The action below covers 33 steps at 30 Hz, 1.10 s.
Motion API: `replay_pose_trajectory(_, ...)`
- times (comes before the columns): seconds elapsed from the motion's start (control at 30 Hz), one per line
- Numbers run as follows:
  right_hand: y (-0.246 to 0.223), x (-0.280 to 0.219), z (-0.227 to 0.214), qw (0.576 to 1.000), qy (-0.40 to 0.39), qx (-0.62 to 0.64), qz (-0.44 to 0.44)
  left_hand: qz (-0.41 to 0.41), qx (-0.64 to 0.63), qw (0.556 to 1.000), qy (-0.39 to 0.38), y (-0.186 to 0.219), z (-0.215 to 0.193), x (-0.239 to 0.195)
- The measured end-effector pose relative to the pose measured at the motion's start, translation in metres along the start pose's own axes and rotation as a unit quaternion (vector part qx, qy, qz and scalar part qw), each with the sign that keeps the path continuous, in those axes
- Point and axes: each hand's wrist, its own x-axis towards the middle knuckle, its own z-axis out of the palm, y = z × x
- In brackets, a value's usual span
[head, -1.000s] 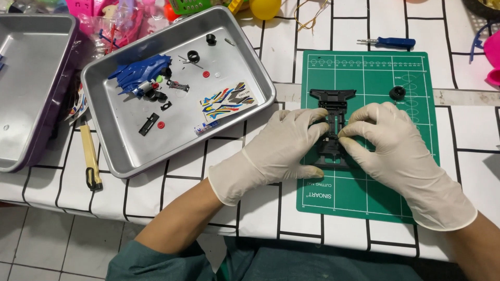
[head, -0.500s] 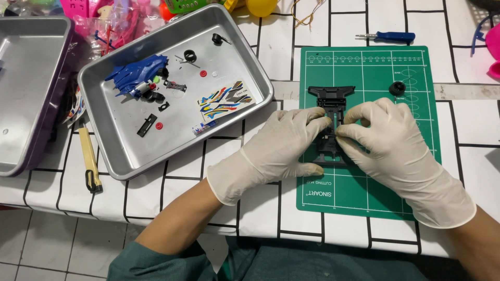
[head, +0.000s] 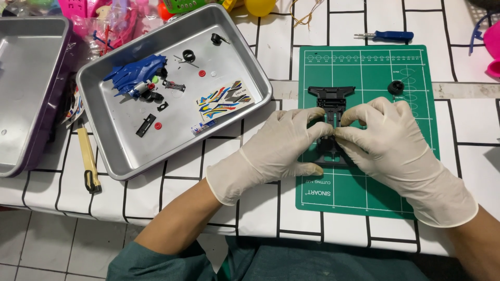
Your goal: Assembling the internal components and gears of a miniature toy car chassis on a cutting mat.
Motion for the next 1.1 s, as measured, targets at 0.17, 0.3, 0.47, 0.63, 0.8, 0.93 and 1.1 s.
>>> replay_pose_trajectory(0.17,0.002,0.001,-0.006,0.999,-0.025,0.043,0.013,-0.011,0.026,1.000,-0.005,0.000,0.004,0.000)
replay_pose_trajectory(0.3,0.005,-0.001,-0.005,0.998,-0.017,0.063,0.026,-0.012,0.003,1.000,-0.010,0.001,0.001,0.000)
replay_pose_trajectory(0.47,0.010,-0.002,-0.012,0.995,-0.012,0.073,0.072,-0.016,0.016,1.000,-0.020,0.001,0.002,0.001)
replay_pose_trajectory(0.63,0.008,-0.001,-0.013,0.986,-0.062,0.122,0.094,-0.013,0.019,1.000,-0.008,0.000,0.003,0.000)
replay_pose_trajectory(0.8,0.007,-0.007,-0.003,0.989,-0.099,0.086,0.069,-0.018,-0.002,1.000,-0.010,0.001,0.001,0.001)
replay_pose_trajectory(0.93,0.007,-0.008,0.001,0.988,-0.099,0.100,0.070,-0.018,-0.003,1.000,0.000,0.001,0.002,0.000)
replay_pose_trajectory(1.1,0.006,-0.006,-0.002,0.987,-0.112,0.089,0.072,-0.014,-0.006,1.000,-0.004,0.001,0.001,0.000)
